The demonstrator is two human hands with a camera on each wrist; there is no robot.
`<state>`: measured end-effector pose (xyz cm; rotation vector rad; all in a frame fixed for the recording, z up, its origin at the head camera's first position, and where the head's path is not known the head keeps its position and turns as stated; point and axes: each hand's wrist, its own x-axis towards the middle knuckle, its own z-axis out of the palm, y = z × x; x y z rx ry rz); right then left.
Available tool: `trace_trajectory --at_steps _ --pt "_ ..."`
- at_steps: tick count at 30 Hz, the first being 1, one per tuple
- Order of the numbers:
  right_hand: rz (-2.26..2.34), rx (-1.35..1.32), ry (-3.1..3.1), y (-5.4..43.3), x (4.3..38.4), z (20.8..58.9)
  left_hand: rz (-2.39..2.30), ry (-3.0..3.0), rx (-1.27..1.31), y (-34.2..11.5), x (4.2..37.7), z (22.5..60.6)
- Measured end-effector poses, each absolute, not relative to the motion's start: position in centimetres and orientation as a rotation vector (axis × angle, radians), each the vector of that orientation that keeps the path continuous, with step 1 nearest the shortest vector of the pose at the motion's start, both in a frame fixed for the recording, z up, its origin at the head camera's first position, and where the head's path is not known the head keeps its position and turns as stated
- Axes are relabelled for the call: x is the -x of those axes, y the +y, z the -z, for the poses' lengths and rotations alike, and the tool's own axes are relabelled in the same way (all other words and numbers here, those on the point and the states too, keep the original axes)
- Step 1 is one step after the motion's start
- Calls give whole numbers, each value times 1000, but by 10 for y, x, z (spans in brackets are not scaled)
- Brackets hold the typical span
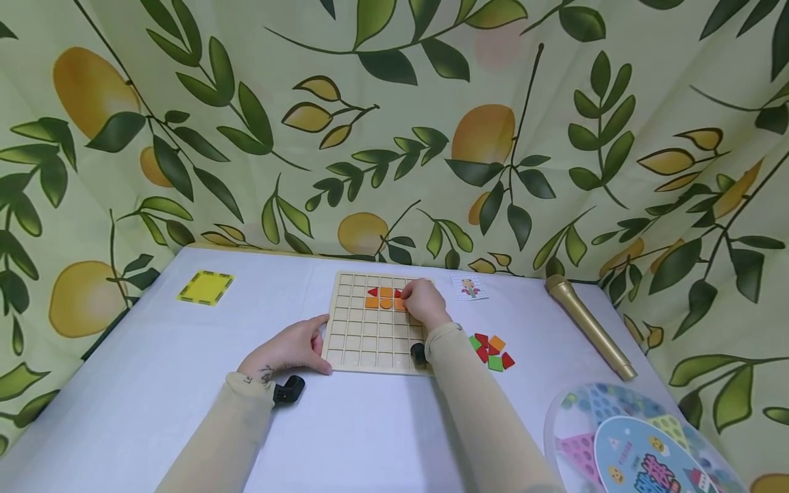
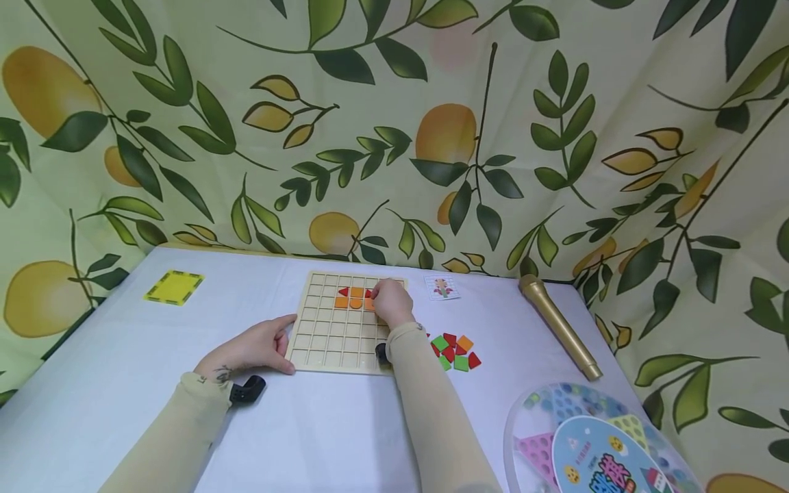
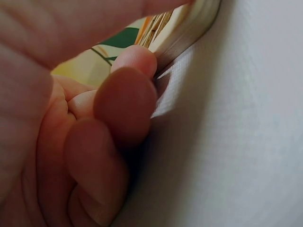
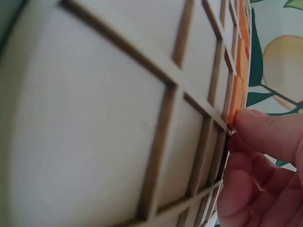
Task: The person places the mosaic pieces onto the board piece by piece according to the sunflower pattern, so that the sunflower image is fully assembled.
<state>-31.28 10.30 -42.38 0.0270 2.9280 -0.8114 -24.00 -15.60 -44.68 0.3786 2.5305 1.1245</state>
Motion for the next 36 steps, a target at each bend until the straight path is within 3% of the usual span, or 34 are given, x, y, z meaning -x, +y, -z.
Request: trace_trajectory --at_steps 11,20,29,36 --pt "851 226 2851 82 307 418 -1111 2533 -393 -157 241 446" --pt "892 257 2757 81 304 417 -1122 2529 -384 -156 240 447" --pt "1129 140 2747 147 297 375 -1112 2531 -381 -157 241 448" --pt "819 95 2827 207 278 366 -1129 2514 -388 -158 240 447"
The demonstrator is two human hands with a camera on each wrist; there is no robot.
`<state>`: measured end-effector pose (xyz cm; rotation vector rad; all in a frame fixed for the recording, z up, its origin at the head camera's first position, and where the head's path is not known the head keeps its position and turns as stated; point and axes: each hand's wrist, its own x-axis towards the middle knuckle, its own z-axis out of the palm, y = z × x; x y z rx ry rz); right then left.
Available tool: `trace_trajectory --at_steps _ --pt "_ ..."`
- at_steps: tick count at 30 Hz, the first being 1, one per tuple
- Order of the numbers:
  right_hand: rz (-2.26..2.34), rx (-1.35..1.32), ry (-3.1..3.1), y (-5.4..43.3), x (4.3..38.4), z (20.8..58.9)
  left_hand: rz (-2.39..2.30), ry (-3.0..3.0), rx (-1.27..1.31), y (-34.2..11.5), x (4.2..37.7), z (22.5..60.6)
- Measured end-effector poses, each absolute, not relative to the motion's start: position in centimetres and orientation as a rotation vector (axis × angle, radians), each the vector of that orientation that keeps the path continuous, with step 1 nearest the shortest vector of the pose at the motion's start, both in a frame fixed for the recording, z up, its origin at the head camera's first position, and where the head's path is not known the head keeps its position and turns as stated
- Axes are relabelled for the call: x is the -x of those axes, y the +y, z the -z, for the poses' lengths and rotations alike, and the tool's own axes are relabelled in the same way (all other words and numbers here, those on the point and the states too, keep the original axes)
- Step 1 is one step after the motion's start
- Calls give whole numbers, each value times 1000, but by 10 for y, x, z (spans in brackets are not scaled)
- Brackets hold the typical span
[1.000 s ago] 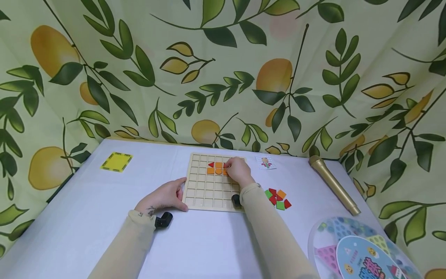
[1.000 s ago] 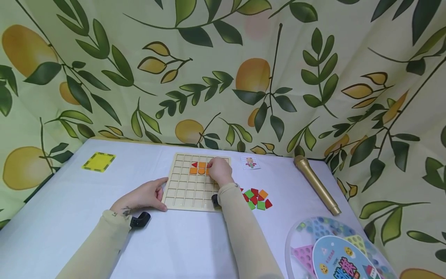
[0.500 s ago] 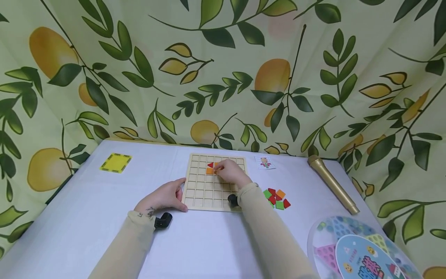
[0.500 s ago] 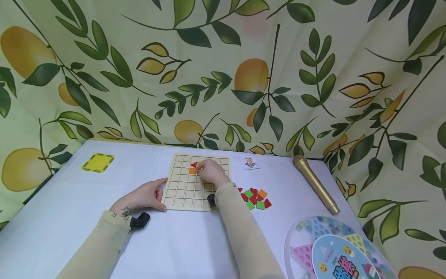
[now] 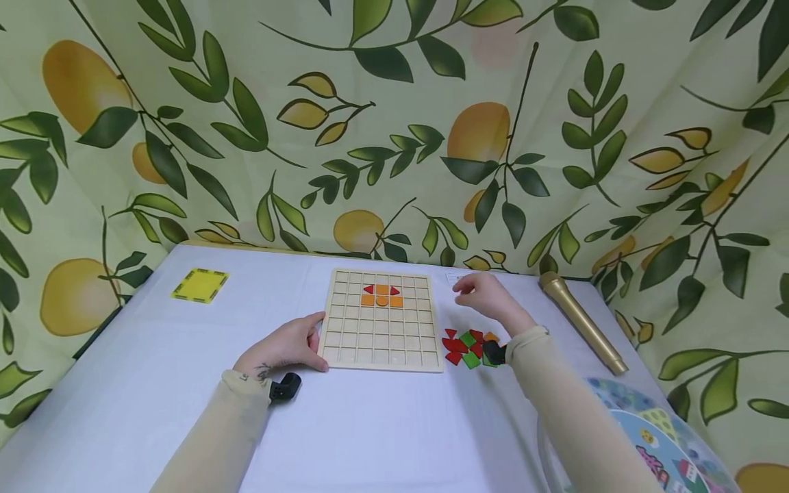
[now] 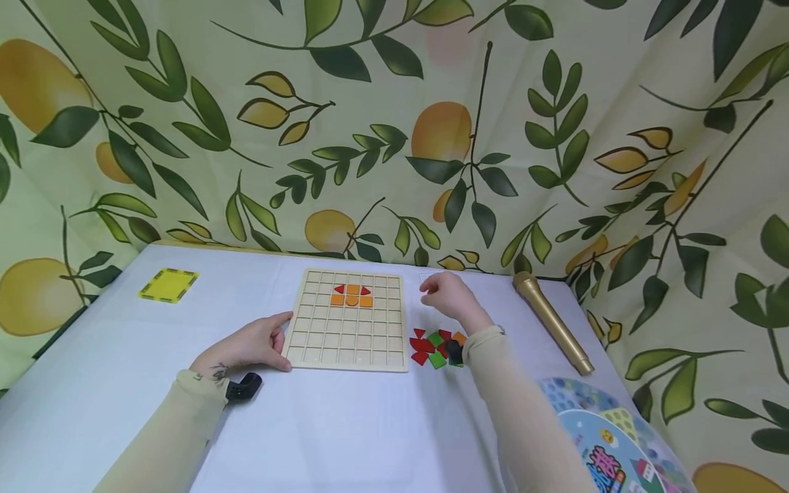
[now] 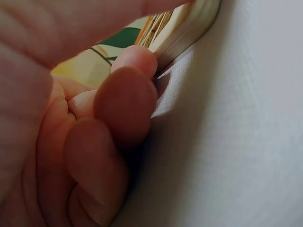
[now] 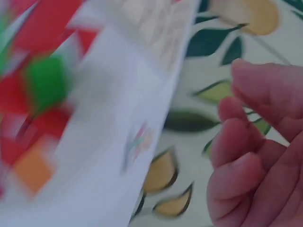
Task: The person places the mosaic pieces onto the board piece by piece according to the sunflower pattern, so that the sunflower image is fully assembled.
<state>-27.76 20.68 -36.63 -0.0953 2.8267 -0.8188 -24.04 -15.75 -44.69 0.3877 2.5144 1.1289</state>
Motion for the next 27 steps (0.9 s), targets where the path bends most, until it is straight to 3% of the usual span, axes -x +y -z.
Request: trace_trajectory --at_steps 9,27 --pt "410 -39 2771 238 256 396 -1101 2525 -420 -159 241 445" --pt "300 92 2841 195 254 419 -1153 2503 -384 -157 240 447"
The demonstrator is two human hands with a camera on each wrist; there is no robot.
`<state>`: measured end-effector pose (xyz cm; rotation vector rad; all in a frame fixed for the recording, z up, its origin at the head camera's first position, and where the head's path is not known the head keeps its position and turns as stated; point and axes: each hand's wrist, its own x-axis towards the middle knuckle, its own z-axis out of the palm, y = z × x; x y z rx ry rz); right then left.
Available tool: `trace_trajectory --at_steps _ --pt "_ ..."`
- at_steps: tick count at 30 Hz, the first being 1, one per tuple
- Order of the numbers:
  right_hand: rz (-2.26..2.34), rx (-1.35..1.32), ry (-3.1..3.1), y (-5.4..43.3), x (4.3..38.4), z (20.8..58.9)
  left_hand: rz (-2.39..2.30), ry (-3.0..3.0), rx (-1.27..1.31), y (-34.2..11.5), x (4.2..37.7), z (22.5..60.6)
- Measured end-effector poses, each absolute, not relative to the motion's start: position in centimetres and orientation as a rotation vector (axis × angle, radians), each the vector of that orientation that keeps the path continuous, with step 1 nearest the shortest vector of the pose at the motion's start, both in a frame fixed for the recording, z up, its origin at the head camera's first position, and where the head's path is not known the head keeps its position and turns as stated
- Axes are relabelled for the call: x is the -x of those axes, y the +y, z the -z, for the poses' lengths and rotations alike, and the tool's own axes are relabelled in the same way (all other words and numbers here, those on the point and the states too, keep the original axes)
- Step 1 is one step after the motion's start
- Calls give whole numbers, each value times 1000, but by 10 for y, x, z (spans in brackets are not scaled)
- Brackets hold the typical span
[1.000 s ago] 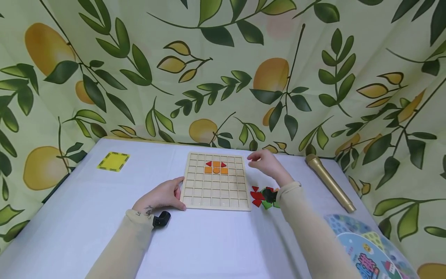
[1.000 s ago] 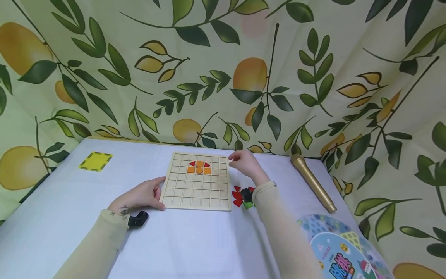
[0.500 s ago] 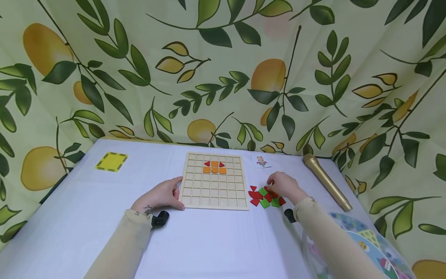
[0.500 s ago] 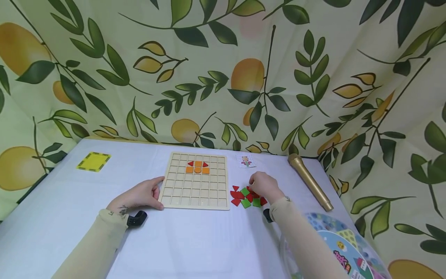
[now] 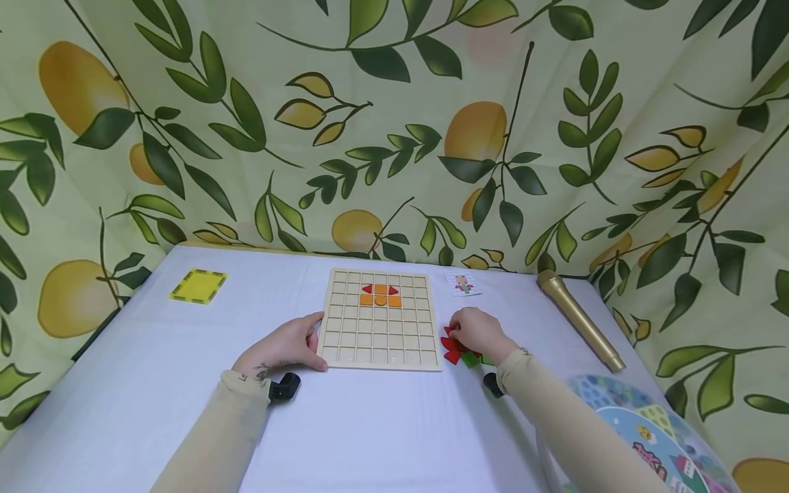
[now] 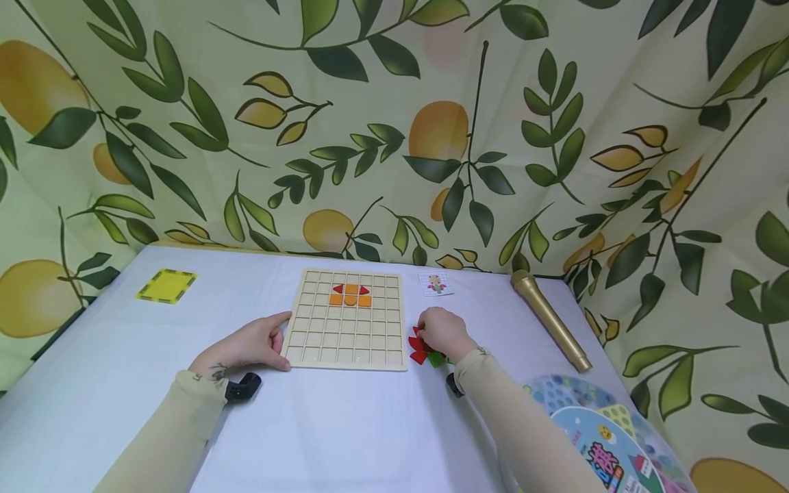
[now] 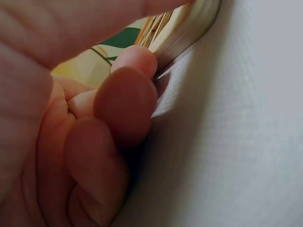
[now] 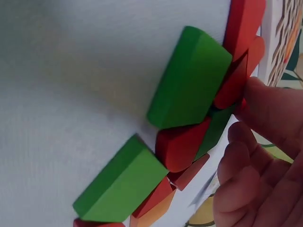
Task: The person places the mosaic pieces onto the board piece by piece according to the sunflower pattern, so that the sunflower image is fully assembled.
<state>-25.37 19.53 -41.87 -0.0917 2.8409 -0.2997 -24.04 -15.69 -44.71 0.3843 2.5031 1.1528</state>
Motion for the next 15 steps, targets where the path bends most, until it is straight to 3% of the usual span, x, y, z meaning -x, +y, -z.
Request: trace_trajectory --at_steps 15 --pt "631 -48 2753 201 256 422 -1146 2513 -401 -158 240 447"
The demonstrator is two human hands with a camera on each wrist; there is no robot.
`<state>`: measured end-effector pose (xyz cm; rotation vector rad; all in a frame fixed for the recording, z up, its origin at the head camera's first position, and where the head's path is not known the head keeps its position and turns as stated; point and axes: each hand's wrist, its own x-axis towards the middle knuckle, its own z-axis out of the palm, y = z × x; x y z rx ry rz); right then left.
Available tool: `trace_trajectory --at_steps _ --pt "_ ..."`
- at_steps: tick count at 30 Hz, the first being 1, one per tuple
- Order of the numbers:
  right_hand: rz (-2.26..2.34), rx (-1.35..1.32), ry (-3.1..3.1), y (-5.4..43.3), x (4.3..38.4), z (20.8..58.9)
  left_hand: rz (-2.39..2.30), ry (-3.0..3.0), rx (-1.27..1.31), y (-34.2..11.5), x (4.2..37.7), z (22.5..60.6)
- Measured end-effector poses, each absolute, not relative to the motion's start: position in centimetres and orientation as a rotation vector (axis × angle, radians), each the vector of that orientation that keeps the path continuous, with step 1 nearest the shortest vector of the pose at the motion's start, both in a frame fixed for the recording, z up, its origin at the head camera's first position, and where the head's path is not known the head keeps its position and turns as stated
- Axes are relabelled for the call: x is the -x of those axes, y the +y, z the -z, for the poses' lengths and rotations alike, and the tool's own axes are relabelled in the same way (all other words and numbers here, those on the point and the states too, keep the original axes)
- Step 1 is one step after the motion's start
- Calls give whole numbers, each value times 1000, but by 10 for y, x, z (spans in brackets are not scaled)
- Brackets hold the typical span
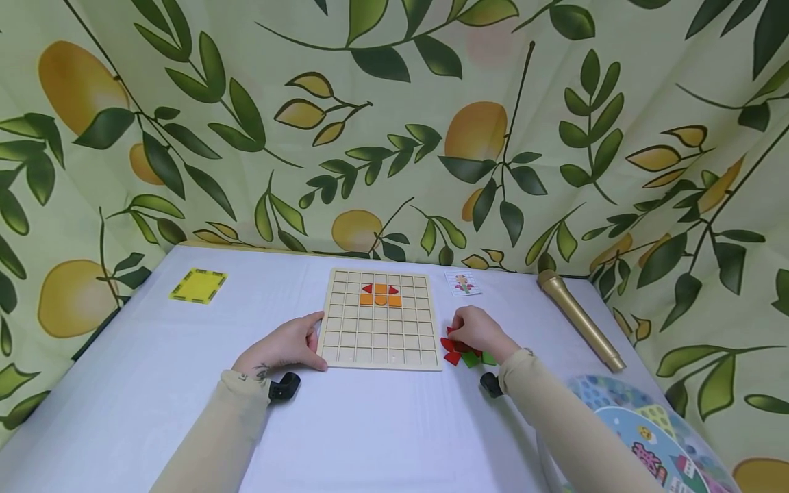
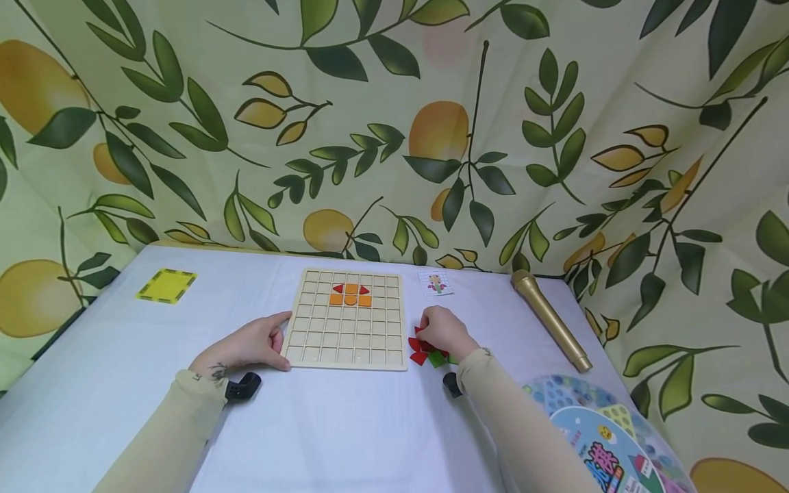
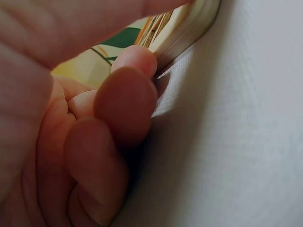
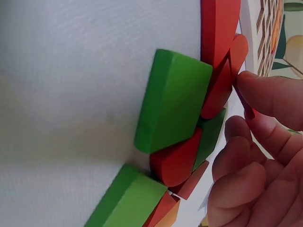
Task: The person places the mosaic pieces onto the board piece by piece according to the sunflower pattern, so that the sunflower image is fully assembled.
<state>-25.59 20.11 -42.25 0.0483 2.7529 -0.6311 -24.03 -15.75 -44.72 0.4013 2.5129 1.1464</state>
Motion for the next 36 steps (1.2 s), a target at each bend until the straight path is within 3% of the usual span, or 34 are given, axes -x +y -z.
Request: trace_trajectory --at_steps 36 --pt "461 -275 2667 257 246 405 -1117 2519 -407 -157 241 447"
